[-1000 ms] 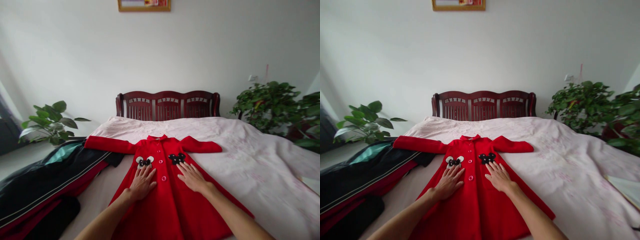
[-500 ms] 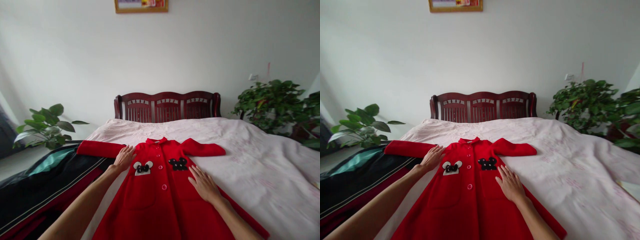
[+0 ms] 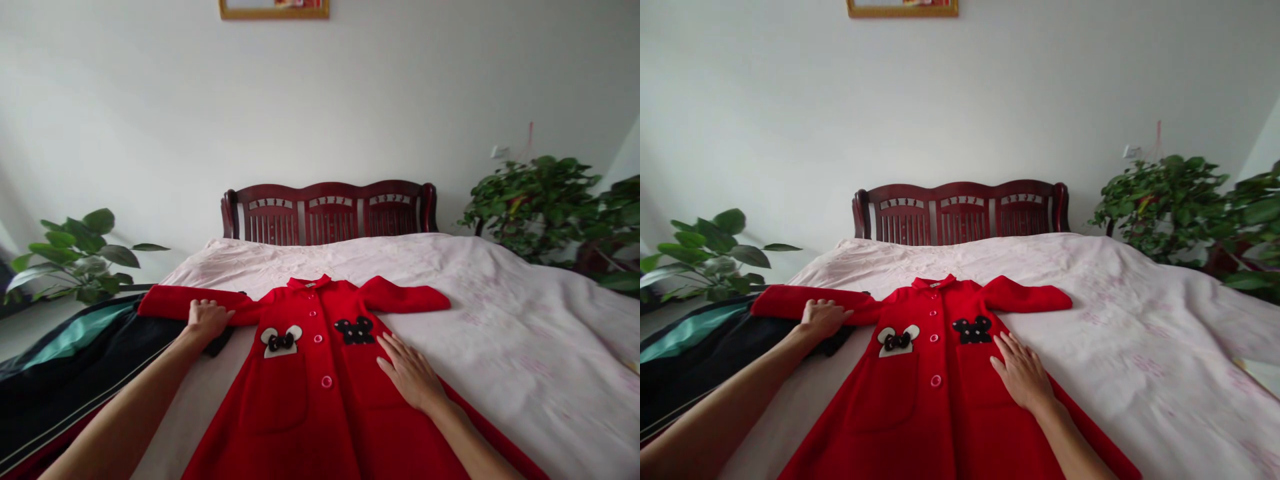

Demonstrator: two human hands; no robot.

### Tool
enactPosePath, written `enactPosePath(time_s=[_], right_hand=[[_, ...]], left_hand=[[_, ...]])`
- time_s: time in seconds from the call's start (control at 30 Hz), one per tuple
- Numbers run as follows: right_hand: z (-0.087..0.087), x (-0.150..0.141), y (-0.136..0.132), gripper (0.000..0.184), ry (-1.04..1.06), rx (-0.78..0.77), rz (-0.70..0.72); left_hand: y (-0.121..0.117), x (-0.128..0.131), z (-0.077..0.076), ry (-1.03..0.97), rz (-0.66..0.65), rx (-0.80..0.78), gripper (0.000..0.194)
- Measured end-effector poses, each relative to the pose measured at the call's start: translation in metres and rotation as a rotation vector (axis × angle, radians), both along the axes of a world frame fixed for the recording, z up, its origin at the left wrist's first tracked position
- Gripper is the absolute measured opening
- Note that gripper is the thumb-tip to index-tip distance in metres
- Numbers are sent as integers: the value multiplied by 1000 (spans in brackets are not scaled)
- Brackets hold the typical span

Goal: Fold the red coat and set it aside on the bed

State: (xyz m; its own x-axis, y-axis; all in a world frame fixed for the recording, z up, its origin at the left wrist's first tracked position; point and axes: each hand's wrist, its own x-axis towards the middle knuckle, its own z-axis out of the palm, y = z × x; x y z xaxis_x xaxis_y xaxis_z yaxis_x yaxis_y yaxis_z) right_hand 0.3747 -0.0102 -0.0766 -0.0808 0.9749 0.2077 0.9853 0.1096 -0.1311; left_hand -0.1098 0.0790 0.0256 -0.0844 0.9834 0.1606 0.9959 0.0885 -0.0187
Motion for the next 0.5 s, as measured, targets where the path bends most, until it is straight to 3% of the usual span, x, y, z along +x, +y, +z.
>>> enactPosePath(time_s=[0.1,0.2,0.37,0.5], right_hand=[[-4,2,3,57,9,28,11],[-6,2,5,57,17,32,4],[-1,0,4,58,26,7,-10],[1,-1,1,57,36,0,-19]], left_hand=[[-6,-31,29,-10,145,45,43],[-14,-60,44,-54,283,80,45],[-13,-83,43,-203,551,102,68],[-9,-92,45,-293,651,124,92]])
